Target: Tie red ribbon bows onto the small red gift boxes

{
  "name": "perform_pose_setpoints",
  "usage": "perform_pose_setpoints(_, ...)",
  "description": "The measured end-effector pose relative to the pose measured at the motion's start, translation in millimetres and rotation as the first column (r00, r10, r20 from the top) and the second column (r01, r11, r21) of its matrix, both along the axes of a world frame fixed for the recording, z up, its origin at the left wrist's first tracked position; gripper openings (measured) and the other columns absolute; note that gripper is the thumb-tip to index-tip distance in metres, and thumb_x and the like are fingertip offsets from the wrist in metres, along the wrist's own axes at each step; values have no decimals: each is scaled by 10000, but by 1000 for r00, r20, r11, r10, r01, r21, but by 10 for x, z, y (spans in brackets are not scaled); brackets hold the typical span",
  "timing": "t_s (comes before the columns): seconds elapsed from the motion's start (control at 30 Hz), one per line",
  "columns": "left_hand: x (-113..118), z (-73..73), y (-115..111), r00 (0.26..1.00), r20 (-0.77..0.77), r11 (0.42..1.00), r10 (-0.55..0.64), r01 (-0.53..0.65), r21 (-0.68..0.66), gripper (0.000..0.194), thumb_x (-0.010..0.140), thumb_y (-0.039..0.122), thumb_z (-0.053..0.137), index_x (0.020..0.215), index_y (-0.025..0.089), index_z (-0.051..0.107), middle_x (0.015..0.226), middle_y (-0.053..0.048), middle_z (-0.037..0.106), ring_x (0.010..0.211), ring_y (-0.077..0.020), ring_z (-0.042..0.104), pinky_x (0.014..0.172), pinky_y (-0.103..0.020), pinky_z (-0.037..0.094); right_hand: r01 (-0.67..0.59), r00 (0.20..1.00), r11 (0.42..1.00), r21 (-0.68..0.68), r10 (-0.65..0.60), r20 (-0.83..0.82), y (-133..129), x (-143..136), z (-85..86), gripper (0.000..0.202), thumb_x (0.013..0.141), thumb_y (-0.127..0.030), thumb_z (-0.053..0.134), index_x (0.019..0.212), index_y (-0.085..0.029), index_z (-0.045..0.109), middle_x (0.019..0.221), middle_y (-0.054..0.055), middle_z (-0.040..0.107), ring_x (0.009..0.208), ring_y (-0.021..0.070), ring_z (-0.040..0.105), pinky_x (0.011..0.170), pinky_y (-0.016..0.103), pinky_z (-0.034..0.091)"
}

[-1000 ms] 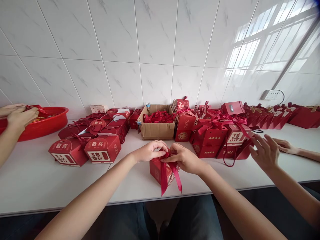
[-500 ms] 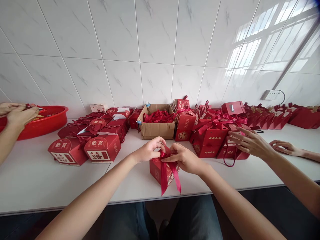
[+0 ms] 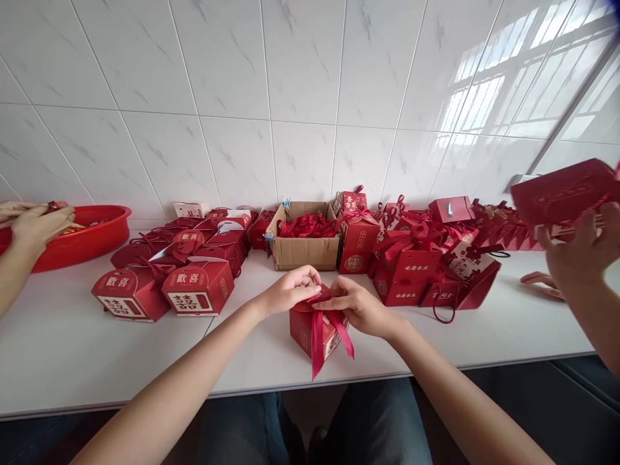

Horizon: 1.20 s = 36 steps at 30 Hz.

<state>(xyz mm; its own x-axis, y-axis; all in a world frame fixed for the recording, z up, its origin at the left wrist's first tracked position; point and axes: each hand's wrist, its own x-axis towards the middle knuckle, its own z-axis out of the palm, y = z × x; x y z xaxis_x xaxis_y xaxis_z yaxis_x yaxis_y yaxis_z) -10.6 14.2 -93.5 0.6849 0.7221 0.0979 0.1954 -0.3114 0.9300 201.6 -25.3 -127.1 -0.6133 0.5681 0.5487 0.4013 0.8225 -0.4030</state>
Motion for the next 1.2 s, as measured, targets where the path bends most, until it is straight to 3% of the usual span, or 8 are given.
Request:
perform_pose_setpoints(0.13,-16,27,-25,999,28,999,46,-45,-24,275,851,420,549,966,172,513,684,29,530,618,-107,484,583,-227,361,65,978,993,-96,-83,-192,-8,-18,-25,326,930,-174,438,1221,-232,573,844,29,536,752,137,526,686,274,466)
perform_pose_setpoints(0.23,-18,58,-49,997,23,996,79,-78,-47,298,840,437,567,969,173,513,680,28,542,587,-102,489,556,-221,354,155,940,972,-176,-199,-276,-12,-51,-18,215,894,-244,525,1106,-209,533,781,8,571,716,141,528,639,266,443)
perform_pose_setpoints(0.47,43,28,-113,991,-29,991,134,-133,31,254,815,409,609,799,161,555,631,35,542,568,-90,471,545,-208,346,195,917,947,-256,-269,-296,-15,-103,37,152,877,-285,529,994,-190,541,734,-5,561,671,129,505,602,252,408)
perform_pose_setpoints(0.57,80,-23,-114,981,-65,976,180,-171,134,258,813,410,608,777,155,592,583,41,512,535,-89,442,513,-206,319,208,912,934,-291,-293,-287,-7,-100,37,154,864,-280,544,991,-192,544,733,-10,567,669,125,511,597,249,391)
perform_pose_setpoints(0.67,93,-57,-105,972,-113,959,208,-179,219,272,810,410,609,786,143,657,583,20,544,534,-97,445,507,-215,314,210,899,913,-349,-321,-299,2,-89,40,168,848,-304,571,968,-190,544,731,-12,575,661,123,518,589,249,389)
perform_pose_setpoints(0.83,83,-55,-94,971,-147,968,188,-157,197,292,796,423,622,759,144,700,628,-8,620,535,-105,478,498,-220,329,141,879,885,-444,-318,-355,16,-84,57,261,811,-398,620,938,-190,525,723,-11,555,653,126,514,571,250,405)
perform_pose_setpoints(1.2,44,-94,-57,967,-190,967,171,-128,219,343,748,476,651,739,138,707,509,39,464,481,-79,341,455,-216,234,118,850,866,-486,-341,-401,73,-39,-4,220,774,-336,628,894,-201,502,678,-36,509,599,116,472,536,250,389)
